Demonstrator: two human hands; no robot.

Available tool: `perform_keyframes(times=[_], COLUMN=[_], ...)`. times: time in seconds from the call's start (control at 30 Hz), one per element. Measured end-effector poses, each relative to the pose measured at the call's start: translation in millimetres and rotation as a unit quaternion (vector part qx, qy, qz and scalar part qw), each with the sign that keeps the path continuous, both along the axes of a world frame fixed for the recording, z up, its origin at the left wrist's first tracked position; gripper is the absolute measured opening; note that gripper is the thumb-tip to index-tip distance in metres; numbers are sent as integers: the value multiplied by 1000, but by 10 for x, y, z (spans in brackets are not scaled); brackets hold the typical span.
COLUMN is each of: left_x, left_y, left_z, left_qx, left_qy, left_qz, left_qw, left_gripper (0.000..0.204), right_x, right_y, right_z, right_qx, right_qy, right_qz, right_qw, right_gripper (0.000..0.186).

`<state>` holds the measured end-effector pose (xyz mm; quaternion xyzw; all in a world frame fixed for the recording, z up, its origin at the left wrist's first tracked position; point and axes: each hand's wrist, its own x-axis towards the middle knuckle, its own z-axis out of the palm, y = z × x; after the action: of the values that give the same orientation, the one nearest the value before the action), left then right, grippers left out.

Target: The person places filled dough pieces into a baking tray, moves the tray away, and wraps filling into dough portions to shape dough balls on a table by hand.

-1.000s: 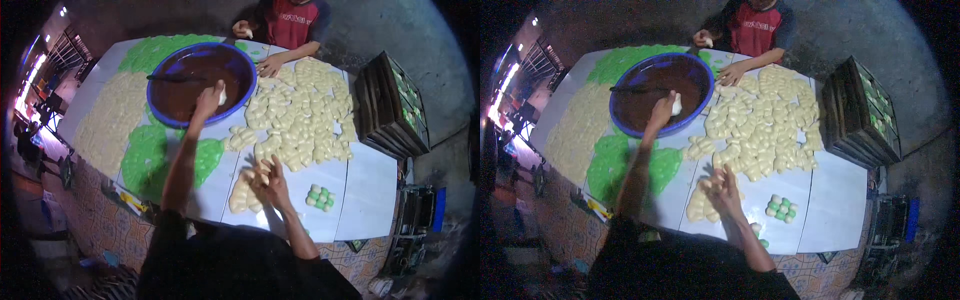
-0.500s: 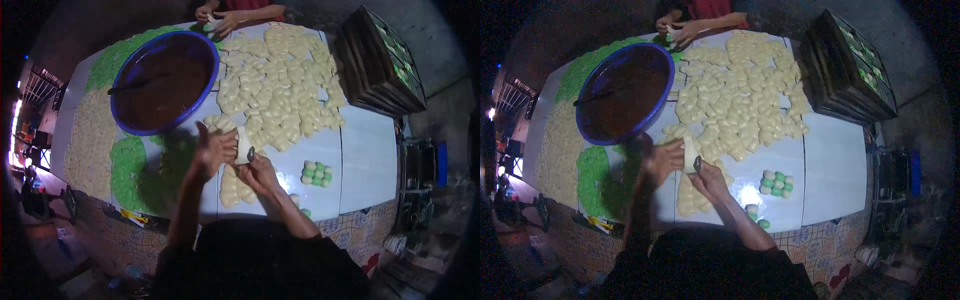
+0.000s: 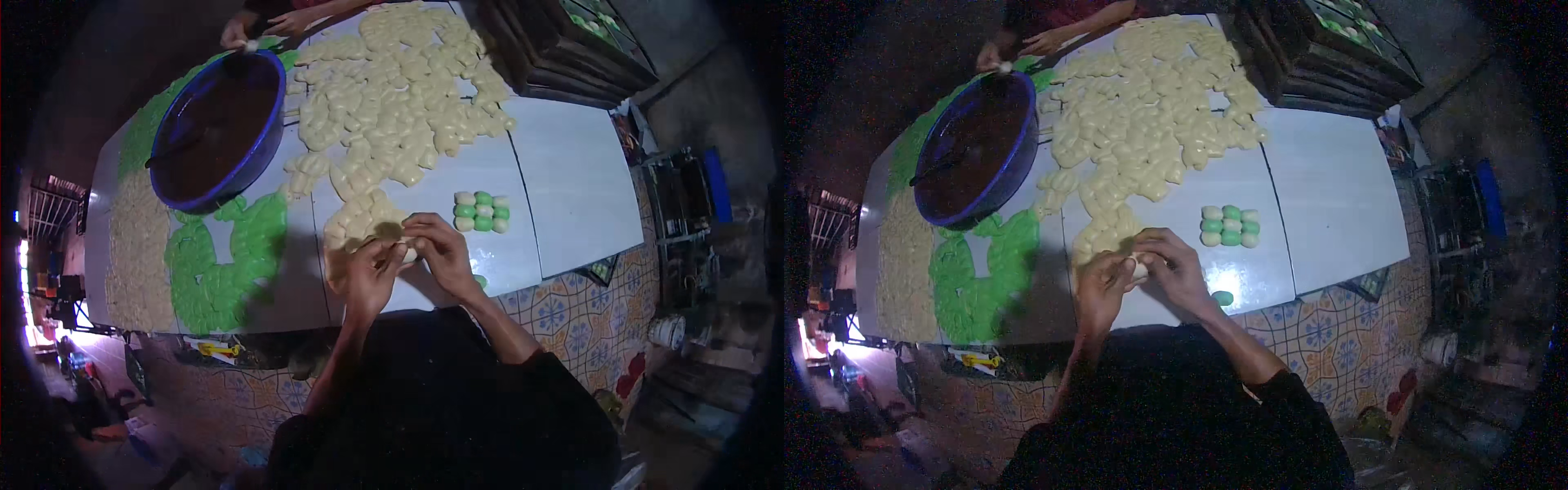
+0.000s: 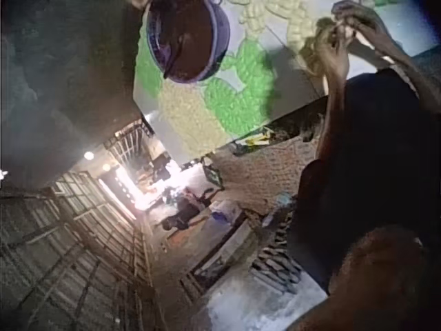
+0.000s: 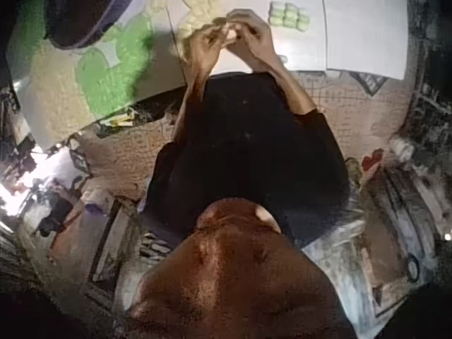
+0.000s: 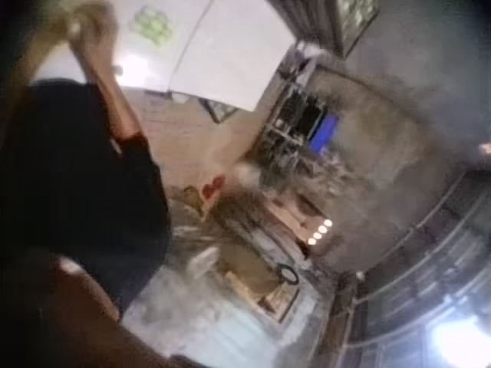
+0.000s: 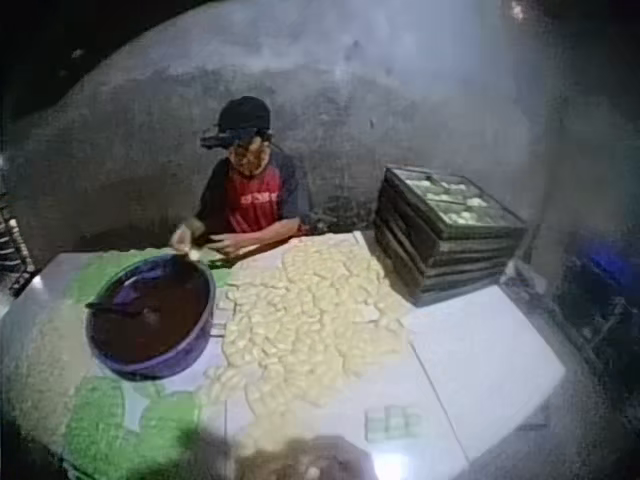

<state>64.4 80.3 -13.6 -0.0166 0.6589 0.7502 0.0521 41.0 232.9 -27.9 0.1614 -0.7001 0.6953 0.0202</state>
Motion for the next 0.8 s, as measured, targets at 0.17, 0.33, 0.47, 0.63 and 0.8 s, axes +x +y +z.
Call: perform_keyframes(times=[0.17, 0.33, 0.47, 0.63, 0.8], left_x=[185, 392, 497, 571, 708], left_y=[344, 676, 854, 825, 948], left_z=[-366, -222, -345, -806, -979], left_qx=[12, -58, 113, -136, 75], left_qy=[-122, -6, 5, -72, -271], left_qz=[21, -84, -90, 50, 92], left_qw=[992, 995, 990, 987, 955], left_gripper=[24, 27, 38, 25, 42], right_x=[396, 617, 759, 484, 513], right_y=[330, 716, 1198, 1348, 1384], right_z=[-106, -218, -286, -728, -897], right_qx=[161, 148, -41, 199, 270], right_qy=[-130, -156, -386, -129, -43], right_qz=[-28, -70, 240, -17, -52], right_qw=[978, 974, 890, 971, 961], right_gripper=[21, 48, 48, 33, 37])
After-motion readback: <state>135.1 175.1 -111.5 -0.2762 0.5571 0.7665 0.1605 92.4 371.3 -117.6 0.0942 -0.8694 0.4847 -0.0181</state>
